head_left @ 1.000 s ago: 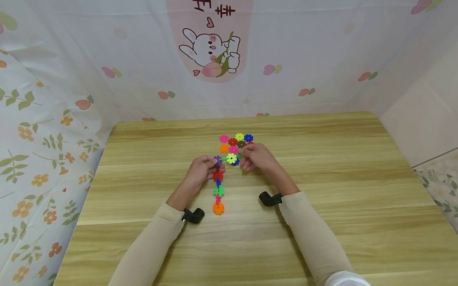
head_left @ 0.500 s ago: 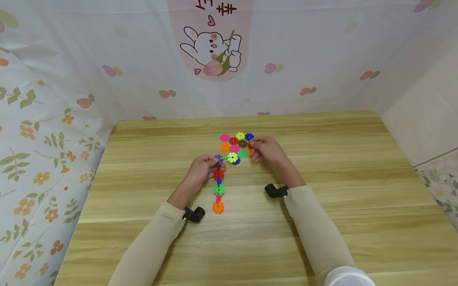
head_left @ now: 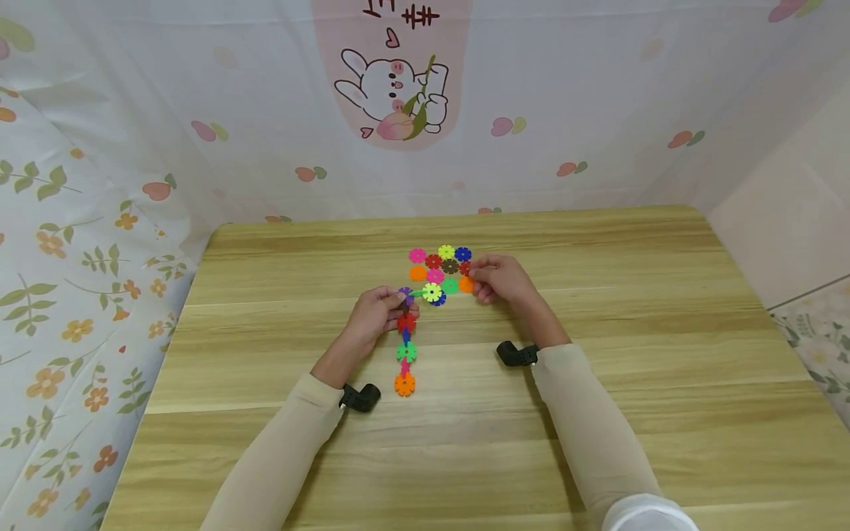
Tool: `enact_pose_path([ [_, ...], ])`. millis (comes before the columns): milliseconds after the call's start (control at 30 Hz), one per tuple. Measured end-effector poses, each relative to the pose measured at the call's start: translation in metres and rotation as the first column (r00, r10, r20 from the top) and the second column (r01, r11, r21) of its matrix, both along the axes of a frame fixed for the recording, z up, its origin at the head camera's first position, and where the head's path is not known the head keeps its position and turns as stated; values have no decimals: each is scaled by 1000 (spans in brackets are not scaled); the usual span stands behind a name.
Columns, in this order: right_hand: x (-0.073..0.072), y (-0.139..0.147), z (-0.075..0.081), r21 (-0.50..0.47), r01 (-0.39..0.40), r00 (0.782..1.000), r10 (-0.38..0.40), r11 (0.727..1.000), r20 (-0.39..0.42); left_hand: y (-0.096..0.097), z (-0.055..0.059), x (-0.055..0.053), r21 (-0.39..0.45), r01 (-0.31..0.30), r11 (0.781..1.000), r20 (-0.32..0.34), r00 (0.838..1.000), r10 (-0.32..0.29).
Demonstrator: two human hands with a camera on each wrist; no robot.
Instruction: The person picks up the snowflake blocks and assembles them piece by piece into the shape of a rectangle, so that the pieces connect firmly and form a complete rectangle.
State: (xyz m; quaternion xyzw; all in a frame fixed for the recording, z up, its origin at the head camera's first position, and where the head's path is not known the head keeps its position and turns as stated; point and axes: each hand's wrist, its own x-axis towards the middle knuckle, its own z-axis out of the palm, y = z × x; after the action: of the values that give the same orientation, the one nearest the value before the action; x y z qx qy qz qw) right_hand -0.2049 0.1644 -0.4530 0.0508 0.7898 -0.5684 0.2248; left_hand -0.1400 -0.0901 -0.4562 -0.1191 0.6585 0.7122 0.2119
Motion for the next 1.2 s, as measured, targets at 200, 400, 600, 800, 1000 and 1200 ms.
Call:
enact_pose_path([
  [200, 2, 1, 0, 56, -39, 999, 38, 998, 22, 0, -1, 0, 3, 3, 1000, 4, 1000, -3],
  [400, 5, -1, -1, 108, -52, 999, 50, 993, 21, 0, -2, 1, -7, 0, 1000, 1, 1000, 0],
  [600, 6, -4, 3, 162, -57, 998, 53, 985, 24, 1, -2, 1, -11, -10, 1000, 5, 1000, 10],
  [800, 6, -5, 4, 173, -82, 996, 74, 982, 52, 0, -1, 1, 10, -11, 1000, 3, 1000, 11],
  [1000, 7, -5, 4, 185, -101, 995, 96, 978, 37, -1, -1, 1, 18, -7, 1000, 1, 1000, 7],
  [1200, 10, -4, 3, 210, -135, 990, 142, 968, -16, 0, 0, 0, 21, -11, 1000, 5, 1000, 11],
])
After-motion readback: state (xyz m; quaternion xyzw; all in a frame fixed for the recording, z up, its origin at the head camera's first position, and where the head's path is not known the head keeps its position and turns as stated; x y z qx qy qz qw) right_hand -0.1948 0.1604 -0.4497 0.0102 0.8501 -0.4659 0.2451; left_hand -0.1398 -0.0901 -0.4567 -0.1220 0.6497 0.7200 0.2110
